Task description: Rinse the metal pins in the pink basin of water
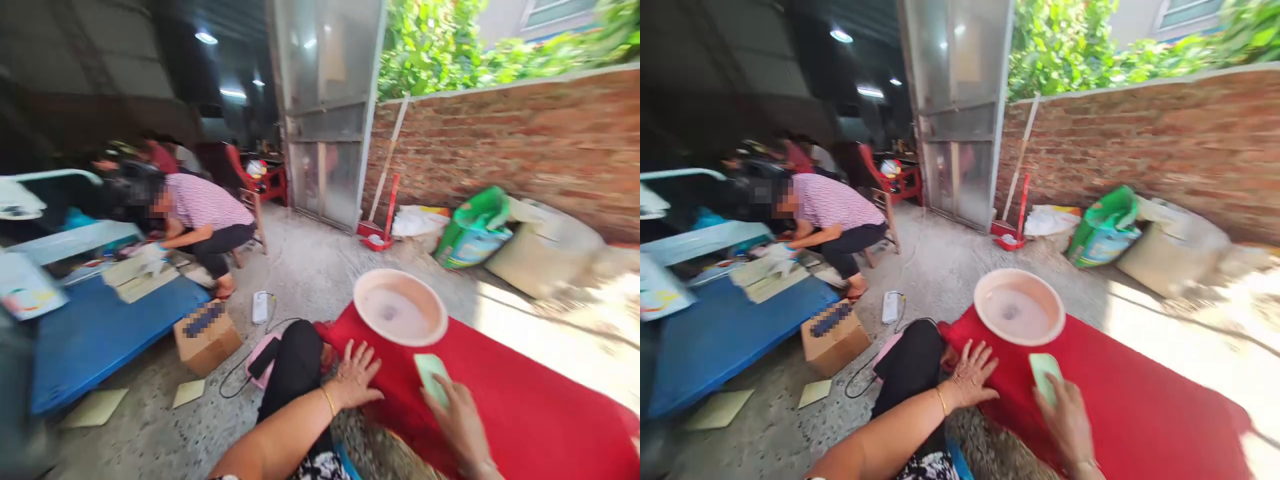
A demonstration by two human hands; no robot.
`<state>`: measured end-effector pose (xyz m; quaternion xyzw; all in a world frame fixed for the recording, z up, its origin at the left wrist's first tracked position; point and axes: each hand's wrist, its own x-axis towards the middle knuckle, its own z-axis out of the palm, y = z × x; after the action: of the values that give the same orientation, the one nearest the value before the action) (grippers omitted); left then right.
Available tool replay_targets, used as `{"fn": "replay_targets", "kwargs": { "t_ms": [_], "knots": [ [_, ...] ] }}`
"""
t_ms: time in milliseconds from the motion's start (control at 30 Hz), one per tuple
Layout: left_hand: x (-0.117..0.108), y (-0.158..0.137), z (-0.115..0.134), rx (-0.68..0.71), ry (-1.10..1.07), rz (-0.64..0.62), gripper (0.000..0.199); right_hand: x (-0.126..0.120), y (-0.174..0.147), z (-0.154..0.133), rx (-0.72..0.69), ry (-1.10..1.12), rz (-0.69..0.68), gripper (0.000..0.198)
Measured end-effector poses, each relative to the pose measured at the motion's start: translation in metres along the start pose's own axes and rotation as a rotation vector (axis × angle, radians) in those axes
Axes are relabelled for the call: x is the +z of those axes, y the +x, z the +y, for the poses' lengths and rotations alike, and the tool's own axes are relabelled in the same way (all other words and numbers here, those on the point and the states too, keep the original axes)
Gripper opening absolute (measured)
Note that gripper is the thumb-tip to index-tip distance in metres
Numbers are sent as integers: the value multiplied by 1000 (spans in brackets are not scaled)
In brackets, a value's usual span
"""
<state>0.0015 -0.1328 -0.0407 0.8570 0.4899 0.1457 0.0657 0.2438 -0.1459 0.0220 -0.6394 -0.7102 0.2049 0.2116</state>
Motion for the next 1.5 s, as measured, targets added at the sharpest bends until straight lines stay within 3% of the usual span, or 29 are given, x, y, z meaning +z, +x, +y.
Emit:
{"fn": "replay_targets", "kwargs": {
  "t_ms": [133, 233, 333, 400, 467, 567, 633, 700, 833, 900, 1133, 1267, 1500],
  "knots": [
    [10, 9, -3, -12, 42, 74, 72, 2, -4, 40, 61, -182, 98, 36],
    [16, 10, -3, 15, 94, 126, 69, -22, -10, 67, 272, -309, 153, 42],
    [21, 10, -3, 41, 129, 186, 68, -43, -14, 77, 434, -299, 238, 47],
    [24, 11, -4, 53, 144, 225, 69, -40, -11, 68, 374, -221, 292, 45],
    [27, 11, -6, 62, 151, 252, 69, -21, -7, 51, 185, -163, 306, 39],
    [29, 11, -8, 71, 154, 277, 68, 14, -1, 25, -117, -203, 267, 33],
    [29, 11, -8, 74, 160, 284, 67, 26, 1, 19, -181, -269, 242, 33],
    [28, 11, -8, 75, 168, 281, 67, 24, 1, 25, -120, -322, 219, 33],
    [26, 12, -6, 81, 170, 277, 68, -3, -3, 56, 158, -378, 217, 39],
    [26, 12, -6, 88, 171, 283, 69, -12, -4, 67, 204, -362, 224, 42],
    [30, 11, -7, 77, 176, 273, 70, -7, -4, 66, 141, -219, 177, 43],
    [32, 11, -6, 75, 177, 264, 71, 3, -2, 47, 81, -167, 201, 41],
    [30, 11, -5, 74, 175, 262, 71, 26, 9, 11, 33, -278, 167, 41]
  ]
}}
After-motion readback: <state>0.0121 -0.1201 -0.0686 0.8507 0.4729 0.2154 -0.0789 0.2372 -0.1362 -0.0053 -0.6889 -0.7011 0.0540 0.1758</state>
